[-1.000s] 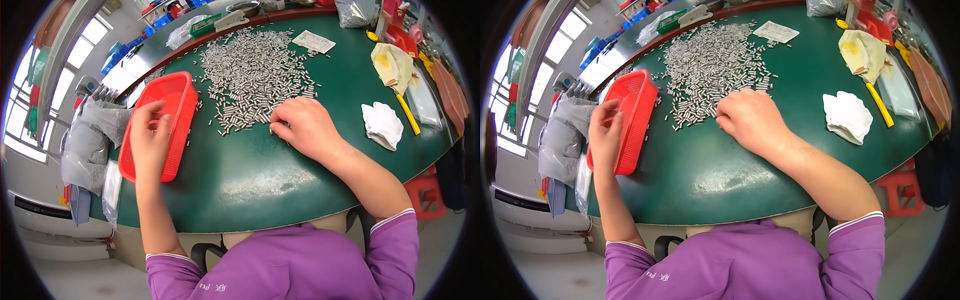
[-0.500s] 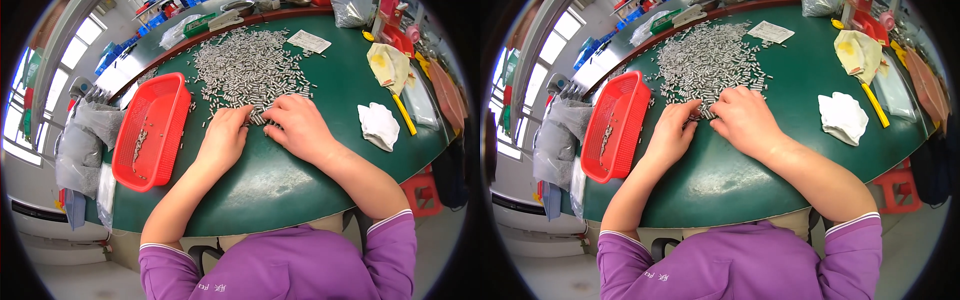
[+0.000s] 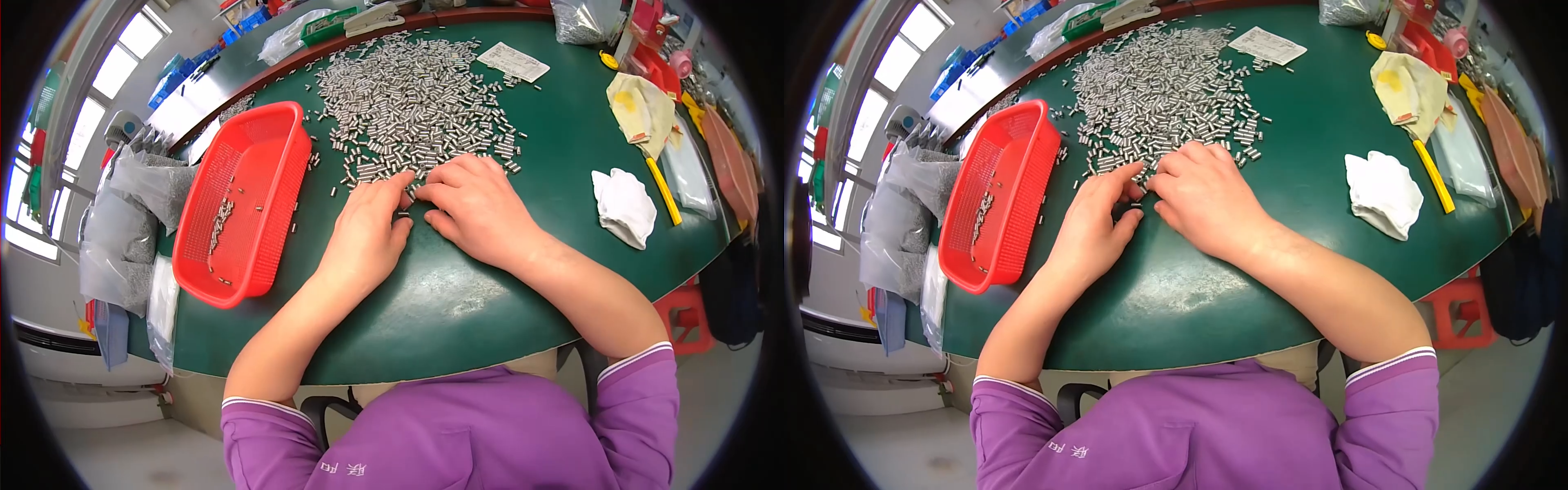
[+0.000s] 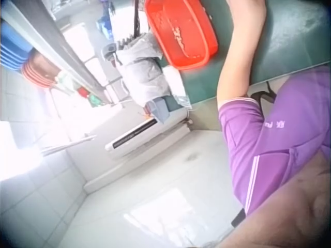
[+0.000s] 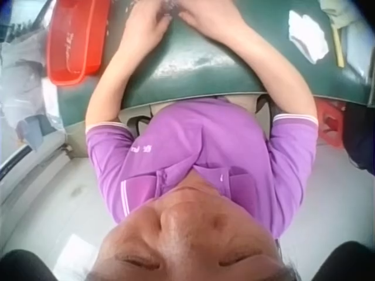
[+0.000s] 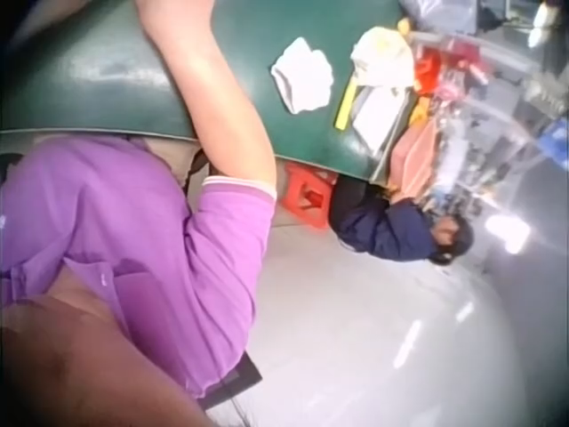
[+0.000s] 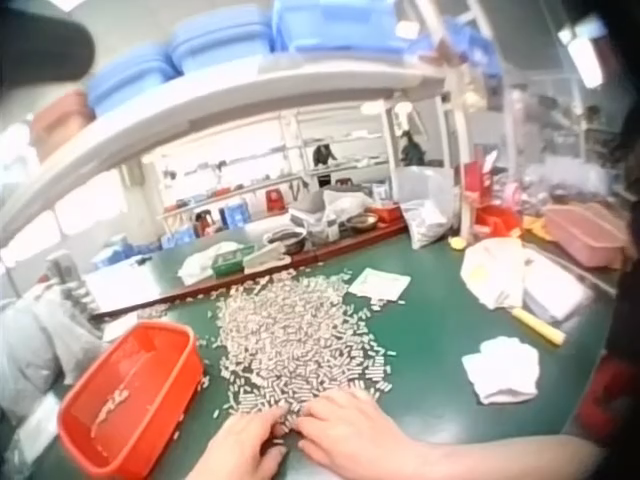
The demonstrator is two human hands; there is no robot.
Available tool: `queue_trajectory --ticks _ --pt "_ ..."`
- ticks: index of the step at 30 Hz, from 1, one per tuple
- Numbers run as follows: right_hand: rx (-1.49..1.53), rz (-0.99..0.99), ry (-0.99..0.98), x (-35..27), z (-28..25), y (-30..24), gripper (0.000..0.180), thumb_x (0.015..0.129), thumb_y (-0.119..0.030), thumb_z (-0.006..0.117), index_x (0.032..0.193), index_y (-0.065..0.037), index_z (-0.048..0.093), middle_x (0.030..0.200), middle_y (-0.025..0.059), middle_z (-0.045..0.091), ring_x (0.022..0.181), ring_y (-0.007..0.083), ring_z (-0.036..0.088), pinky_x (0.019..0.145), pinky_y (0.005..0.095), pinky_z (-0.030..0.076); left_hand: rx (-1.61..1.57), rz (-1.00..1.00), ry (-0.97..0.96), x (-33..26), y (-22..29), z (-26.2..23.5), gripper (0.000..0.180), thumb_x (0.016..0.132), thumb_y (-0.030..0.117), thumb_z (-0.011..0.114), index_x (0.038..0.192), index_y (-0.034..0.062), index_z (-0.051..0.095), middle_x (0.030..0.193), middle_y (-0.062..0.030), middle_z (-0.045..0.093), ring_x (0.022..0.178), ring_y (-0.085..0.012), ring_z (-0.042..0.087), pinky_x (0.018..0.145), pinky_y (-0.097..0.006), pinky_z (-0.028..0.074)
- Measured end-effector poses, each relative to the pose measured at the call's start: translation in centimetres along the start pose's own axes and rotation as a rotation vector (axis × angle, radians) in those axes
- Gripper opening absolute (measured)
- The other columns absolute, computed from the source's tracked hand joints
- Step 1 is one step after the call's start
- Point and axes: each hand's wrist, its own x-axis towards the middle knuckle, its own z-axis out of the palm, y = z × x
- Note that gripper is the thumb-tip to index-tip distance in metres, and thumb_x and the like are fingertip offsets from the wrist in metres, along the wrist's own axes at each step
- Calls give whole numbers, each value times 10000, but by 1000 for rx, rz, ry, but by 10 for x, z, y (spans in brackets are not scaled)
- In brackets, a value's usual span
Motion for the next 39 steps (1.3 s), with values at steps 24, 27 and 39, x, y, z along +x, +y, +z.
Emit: queue_trajectory --ticks 24,27,39 --pt "-33 -66 45 3 4 6 235 772 -89 734 1005 -101 702 1006 32 626 1032 240 569 890 386 440 177 92 159 -7 -9 -5 327 780 -40 691 1090 38 624 959 -113 620 934 -306 600 826 -405 497" --pt "-44 -77 26 4 5 5 230 772 -91 735 1000 -94 701 1009 33 629 1026 236 574 894 384 441 33 78 107 -9 -3 1 475 805 -55 684 1255 47 570 1005 -106 638 957 -264 627 819 -369 533" --pt "92 -53 -93 -5 -7 -10 189 764 -114 745 947 -101 697 935 34 632 980 249 589 888 395 448 -132 -69 -30 -19 9 4 596 800 -77 671 1362 40 507 983 -82 607 873 -211 609 798 -331 524"
